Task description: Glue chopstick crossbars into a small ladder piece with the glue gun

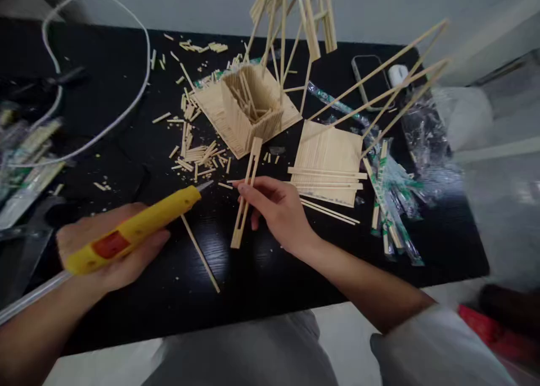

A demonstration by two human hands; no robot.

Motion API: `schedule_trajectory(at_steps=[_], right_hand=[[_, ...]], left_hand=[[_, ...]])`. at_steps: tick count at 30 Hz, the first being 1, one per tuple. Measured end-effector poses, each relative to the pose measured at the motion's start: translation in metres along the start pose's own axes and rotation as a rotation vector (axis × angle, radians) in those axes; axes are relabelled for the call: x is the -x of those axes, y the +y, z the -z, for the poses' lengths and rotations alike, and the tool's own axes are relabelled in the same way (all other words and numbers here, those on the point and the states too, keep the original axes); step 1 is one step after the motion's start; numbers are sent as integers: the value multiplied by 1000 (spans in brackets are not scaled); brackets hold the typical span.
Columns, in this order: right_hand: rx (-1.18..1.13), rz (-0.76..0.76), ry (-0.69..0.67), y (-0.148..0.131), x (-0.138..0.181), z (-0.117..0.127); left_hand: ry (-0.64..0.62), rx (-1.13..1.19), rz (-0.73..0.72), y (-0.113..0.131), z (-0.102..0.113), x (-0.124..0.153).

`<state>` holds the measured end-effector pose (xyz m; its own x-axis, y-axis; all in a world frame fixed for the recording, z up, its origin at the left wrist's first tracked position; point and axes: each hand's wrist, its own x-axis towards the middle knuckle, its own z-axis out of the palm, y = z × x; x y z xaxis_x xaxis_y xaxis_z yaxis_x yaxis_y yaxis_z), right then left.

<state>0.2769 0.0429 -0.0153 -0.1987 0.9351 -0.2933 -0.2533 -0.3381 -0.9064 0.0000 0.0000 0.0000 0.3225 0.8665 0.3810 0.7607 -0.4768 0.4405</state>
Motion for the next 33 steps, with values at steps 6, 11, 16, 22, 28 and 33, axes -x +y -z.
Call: schedule_trajectory(at_steps=[6,11,16,22,28,33], right_hand=[[45,98,68,-3,-1,-2],[228,207,161,-7,3,-6],[309,306,179,-7,7,-9],[381,386,188,-3,10,-8],[467,448,195,-4,15,-8],[512,464,192,-4,16,-8]], left_hand=[[-18,158,-188,-1,-1,-12],[-171,246,-308,-8,-5,-5],[-224,233,-342,-8,-8,-7],[-296,259,-365,-9,-6,-10],[-332,277,-364,-10,-5,-10],[-309,249,-360,-8,-6,-10]])
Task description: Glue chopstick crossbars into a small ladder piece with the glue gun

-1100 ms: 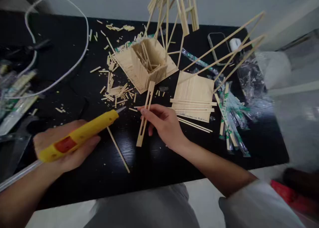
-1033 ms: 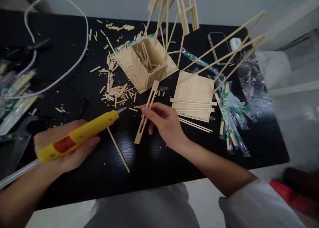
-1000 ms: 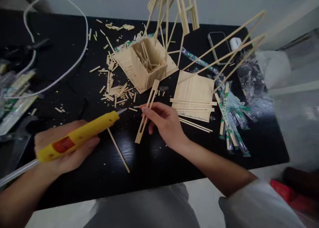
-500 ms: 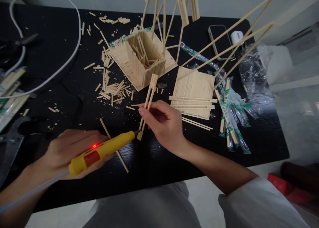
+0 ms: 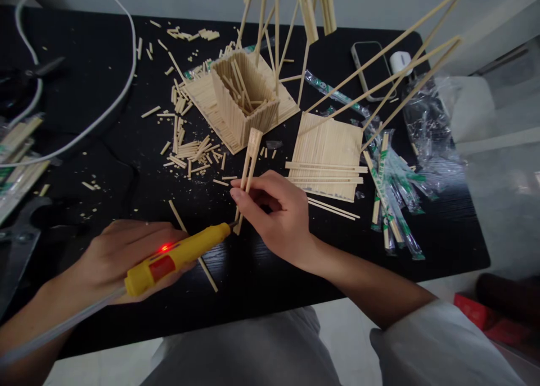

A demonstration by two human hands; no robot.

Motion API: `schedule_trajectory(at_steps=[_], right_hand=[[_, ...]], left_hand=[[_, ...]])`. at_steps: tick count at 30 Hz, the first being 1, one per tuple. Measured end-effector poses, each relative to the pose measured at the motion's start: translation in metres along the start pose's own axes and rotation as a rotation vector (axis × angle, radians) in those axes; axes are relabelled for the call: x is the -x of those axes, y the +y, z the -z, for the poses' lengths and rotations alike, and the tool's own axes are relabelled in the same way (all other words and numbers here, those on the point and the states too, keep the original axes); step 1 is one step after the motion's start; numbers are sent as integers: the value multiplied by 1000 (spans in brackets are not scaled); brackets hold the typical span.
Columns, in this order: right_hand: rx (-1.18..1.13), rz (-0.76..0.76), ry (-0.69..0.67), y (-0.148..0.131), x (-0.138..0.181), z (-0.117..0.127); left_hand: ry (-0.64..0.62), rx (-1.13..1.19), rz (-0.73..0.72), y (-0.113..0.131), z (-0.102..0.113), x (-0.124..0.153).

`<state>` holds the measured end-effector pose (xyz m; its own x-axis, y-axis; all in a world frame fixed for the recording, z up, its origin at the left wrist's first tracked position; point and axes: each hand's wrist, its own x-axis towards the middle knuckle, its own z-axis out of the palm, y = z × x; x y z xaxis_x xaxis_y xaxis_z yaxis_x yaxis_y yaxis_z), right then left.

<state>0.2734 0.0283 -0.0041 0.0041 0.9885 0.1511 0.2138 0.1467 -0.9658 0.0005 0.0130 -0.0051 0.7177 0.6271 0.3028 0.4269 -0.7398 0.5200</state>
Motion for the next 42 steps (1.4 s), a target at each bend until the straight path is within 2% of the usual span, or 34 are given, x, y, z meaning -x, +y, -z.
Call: schedule_trajectory(at_steps=[4,10,14,21,24,28,34,42], right_hand=[[-41,-6,-3,0,-1,0],[-152,-111,50,2,-11,1],[-232,-201,49,5,-15,3],[-381,-354,-39,15,-16,2],[-455,-407,-93,15,-17,2],[-550,-457,-100,13,-17,2],[-577,-443,-130,15,-16,1],[-647,-457,-153,15,-15,3]], left_hand=[[4,-8,-13,1,1,-2],[12,-34,2,-2,3,5],[114,-86,39,-2,1,10],[269,-186,230,3,-2,8],[260,-194,234,5,0,4],[268,-182,265,7,1,2],[252,-92,348,6,6,4],[277,-73,350,3,9,3]])
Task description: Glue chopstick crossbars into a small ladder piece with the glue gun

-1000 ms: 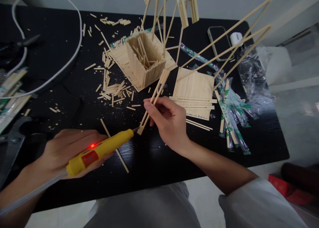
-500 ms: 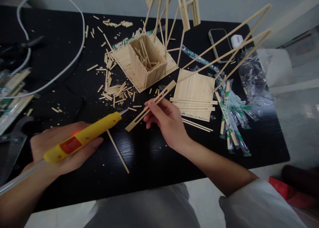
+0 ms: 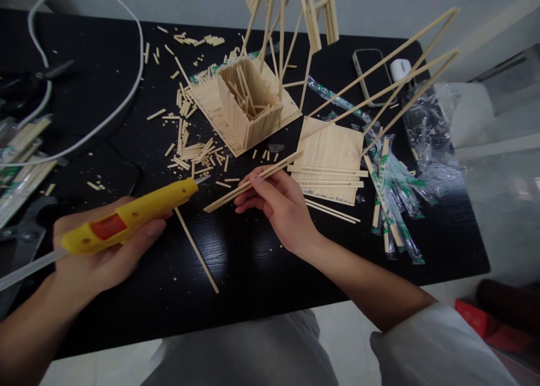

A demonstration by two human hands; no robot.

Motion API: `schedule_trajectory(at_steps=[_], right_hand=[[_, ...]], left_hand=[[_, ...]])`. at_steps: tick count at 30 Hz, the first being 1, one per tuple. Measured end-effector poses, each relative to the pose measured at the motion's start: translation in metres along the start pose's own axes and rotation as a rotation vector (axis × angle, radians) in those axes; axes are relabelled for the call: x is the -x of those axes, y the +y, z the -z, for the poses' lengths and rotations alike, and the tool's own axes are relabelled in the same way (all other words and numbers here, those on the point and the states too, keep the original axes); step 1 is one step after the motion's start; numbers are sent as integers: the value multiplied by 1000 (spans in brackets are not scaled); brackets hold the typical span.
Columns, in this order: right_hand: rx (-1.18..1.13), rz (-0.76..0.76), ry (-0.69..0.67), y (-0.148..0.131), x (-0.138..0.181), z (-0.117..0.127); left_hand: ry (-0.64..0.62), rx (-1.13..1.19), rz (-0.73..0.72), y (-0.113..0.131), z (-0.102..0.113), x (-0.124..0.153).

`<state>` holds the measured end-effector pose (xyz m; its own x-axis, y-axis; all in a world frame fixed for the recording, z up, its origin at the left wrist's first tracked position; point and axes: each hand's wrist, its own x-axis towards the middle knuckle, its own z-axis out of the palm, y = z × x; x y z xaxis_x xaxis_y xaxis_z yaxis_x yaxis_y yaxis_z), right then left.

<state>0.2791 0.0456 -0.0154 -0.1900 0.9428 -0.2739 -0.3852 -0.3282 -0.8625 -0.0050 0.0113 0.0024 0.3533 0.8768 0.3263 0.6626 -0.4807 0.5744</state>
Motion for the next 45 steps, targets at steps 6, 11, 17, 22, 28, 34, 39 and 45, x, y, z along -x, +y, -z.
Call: schedule_trajectory(at_steps=[6,11,17,22,28,34,39,45], right_hand=[[68,99,-11,3,2,-1],[224,267,28,5,9,-5],[422,414,57,7,14,-8],[580,525,44,7,19,-7],[692,689,-44,10,21,-2],[676,726,-95,11,19,0],[659,749,-80,11,19,-1],[693,801,-84,10,17,1]], left_hand=[[-14,-51,-42,3,0,-4],[-38,-58,-52,7,-1,-7],[-22,-41,-66,8,-5,-8],[-35,-11,-64,3,-10,-3],[-54,-9,-90,0,-13,0],[-58,-3,-89,5,-9,-5],[-58,-10,-90,9,-6,-8],[-28,-20,-67,13,-5,-13]])
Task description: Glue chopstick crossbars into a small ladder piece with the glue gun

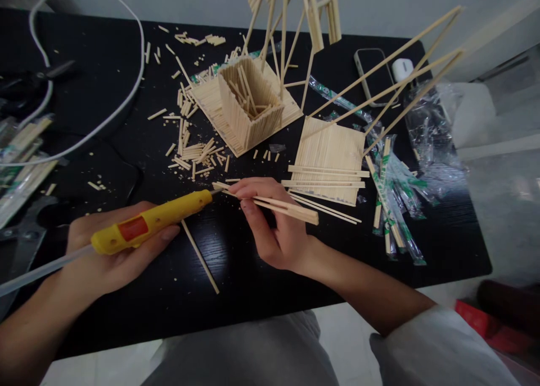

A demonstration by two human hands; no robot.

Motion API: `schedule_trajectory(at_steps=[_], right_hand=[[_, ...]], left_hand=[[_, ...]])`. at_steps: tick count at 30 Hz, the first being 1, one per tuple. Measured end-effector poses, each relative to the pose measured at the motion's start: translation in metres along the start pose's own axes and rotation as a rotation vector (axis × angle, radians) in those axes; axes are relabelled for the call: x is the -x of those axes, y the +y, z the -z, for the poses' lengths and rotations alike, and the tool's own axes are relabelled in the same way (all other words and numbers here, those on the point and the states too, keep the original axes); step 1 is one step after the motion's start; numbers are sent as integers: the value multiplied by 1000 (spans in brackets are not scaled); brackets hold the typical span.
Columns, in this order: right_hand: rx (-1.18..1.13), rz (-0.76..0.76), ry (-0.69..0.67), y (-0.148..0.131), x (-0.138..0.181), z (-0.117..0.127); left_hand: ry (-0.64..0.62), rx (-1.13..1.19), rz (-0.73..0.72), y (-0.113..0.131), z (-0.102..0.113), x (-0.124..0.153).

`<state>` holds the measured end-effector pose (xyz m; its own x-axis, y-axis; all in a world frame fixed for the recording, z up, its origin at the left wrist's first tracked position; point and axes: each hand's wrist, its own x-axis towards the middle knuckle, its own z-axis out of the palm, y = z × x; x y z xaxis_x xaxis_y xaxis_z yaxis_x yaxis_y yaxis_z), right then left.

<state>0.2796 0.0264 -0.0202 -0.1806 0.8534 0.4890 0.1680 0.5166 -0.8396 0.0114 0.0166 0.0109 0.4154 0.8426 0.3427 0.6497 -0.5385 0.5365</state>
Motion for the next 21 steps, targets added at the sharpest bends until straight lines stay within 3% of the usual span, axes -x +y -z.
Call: schedule_trajectory(at_steps=[5,10,16,21], right_hand=[[-3,3,41,2,-1,-1],[-44,-26,65,2,0,-3],[-56,-52,53,-1,0,-2],[-114,-91,81,-2,-2,-3]], left_hand=[[56,0,38,1,2,-2],[61,84,111,-2,-3,6],[8,87,102,-8,-8,16],[39,59,125,-7,-6,14]])
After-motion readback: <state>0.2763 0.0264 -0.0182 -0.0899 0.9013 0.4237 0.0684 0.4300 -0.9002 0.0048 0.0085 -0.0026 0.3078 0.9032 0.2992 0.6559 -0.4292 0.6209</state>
